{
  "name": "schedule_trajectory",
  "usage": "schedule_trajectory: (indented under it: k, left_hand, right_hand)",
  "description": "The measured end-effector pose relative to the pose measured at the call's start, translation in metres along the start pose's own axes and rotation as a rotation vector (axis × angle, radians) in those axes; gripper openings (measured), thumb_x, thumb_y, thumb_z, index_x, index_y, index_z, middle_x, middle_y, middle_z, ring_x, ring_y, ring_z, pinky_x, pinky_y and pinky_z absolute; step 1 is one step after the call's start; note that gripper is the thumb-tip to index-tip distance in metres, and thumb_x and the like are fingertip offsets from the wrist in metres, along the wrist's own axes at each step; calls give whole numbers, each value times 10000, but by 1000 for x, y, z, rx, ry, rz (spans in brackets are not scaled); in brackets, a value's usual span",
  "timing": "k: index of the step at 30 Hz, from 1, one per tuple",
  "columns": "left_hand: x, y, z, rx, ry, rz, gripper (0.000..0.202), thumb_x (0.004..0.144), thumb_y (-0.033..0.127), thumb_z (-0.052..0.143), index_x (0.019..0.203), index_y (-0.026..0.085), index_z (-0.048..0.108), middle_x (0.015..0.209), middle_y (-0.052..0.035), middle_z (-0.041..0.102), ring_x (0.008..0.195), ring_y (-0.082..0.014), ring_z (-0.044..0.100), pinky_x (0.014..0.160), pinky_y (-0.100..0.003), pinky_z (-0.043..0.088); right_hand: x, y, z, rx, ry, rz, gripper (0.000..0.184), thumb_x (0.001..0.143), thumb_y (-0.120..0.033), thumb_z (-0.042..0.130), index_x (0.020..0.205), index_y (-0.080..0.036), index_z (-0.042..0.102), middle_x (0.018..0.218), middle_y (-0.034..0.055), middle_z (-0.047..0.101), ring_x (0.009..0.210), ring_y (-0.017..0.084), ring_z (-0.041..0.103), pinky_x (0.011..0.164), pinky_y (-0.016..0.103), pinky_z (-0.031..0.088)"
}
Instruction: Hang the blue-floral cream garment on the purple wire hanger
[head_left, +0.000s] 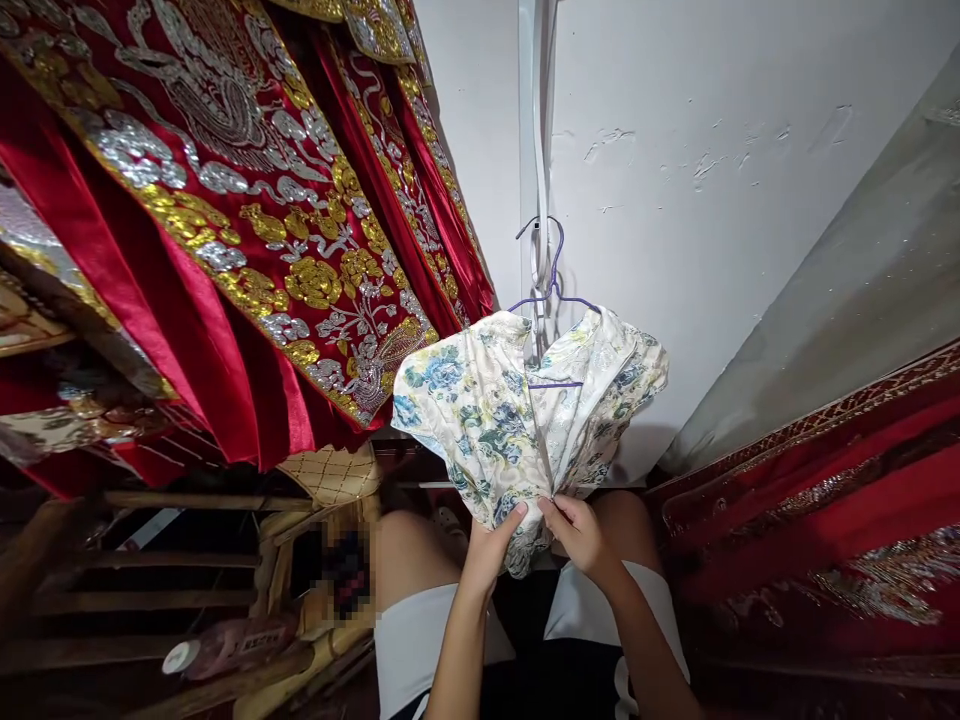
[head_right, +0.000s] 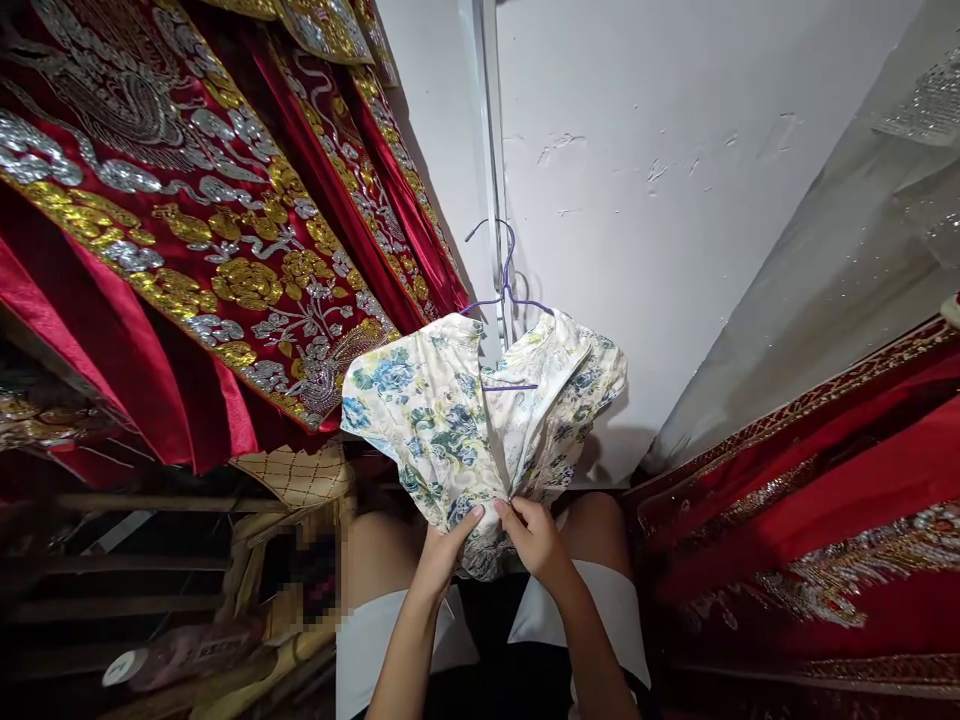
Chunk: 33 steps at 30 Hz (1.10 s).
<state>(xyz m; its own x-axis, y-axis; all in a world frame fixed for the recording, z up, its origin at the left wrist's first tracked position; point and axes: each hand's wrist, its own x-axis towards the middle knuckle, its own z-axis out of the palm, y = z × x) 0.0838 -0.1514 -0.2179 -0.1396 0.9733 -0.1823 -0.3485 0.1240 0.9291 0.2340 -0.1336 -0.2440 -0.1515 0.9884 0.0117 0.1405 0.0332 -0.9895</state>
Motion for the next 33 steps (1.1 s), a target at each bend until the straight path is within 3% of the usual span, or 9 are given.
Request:
schedule_trajectory:
  k: [6, 8, 11, 13, 16, 20, 23, 28, 33]
  left_hand:
    - [4, 5, -13, 190, -29, 28, 699, 638, 442, 873, 1246, 183, 648, 1163, -130, 737, 1285, -346, 597, 1185, -474, 371]
    - [1, -9, -12, 232, 187, 161, 650, 696, 455, 829, 1252, 196, 614, 1208, -135, 699, 1278, -346, 589, 1164, -480, 391]
    - [-10, -41, -1, 335, 522, 536, 525, 816, 407, 732, 1275, 246, 536, 1381, -140, 553, 1361, -310, 499, 1179, -462, 359]
    - [-14, -58, 9, 467, 447, 675, 433, 859, 338, 684, 1262, 262, 544, 1425, -139, 500, 1393, -298, 448, 1196, -471, 318]
    - [-10, -64, 23, 644, 180, 644, 246, 896, 280, 599, 1137, 259, 640, 1347, -129, 577, 1395, -318, 415, 1182, -508, 287]
    - [7, -54, 34, 681, -45, 541, 96, 897, 273, 535, 902, 239, 625, 948, -98, 672, 1017, -287, 601, 942, -441, 440]
    - [13, -55, 37, 654, -131, 464, 166, 951, 281, 430, 925, 228, 585, 894, -93, 651, 874, -250, 604, 824, -388, 461]
    - [17, -66, 29, 749, -141, 443, 184, 985, 299, 389, 969, 222, 555, 918, -99, 632, 888, -243, 601, 812, -357, 455]
    - [25, -63, 16, 888, -263, 504, 195, 998, 269, 363, 921, 222, 535, 832, -59, 607, 788, -199, 573, 751, -315, 435]
  right_hand:
    - [-11, -17, -13, 33, -64, 16, 573, 931, -675, 480, 633, -187, 517, 540, -12, 434, 548, 126, 411, 561, 274, 315]
    - [-10, -21, -14, 80, 15, 24, 579, 907, -694, 498, 620, -192, 517, 517, -11, 424, 532, 129, 406, 546, 279, 315]
    - [-4, -22, -11, 153, 117, 62, 591, 838, -745, 536, 617, -197, 531, 491, -14, 415, 499, 126, 387, 503, 281, 299]
    - [-1, -22, -7, 196, 110, 83, 589, 809, -755, 546, 621, -196, 547, 481, -11, 438, 483, 124, 388, 486, 281, 301]
    - [-4, -25, -5, 240, 9, 135, 574, 774, -745, 568, 602, -198, 551, 447, -7, 471, 441, 116, 377, 463, 276, 291]
    - [-10, -35, -15, 181, -153, 238, 501, 789, -665, 600, 640, -186, 603, 426, -19, 489, 408, 97, 349, 455, 256, 263]
    - [5, -51, -30, 118, -181, 247, 483, 790, -639, 617, 629, -183, 612, 391, -38, 429, 404, 91, 335, 462, 256, 268]
    - [75, -116, -63, 280, -87, 46, 403, 746, -571, 716, 669, -190, 607, 386, -95, 270, 382, 68, 201, 420, 258, 174]
    - [120, -199, -80, 343, -200, -93, 273, 943, -405, 585, 768, -196, 599, 458, -86, 287, 403, 64, 184, 424, 257, 168]
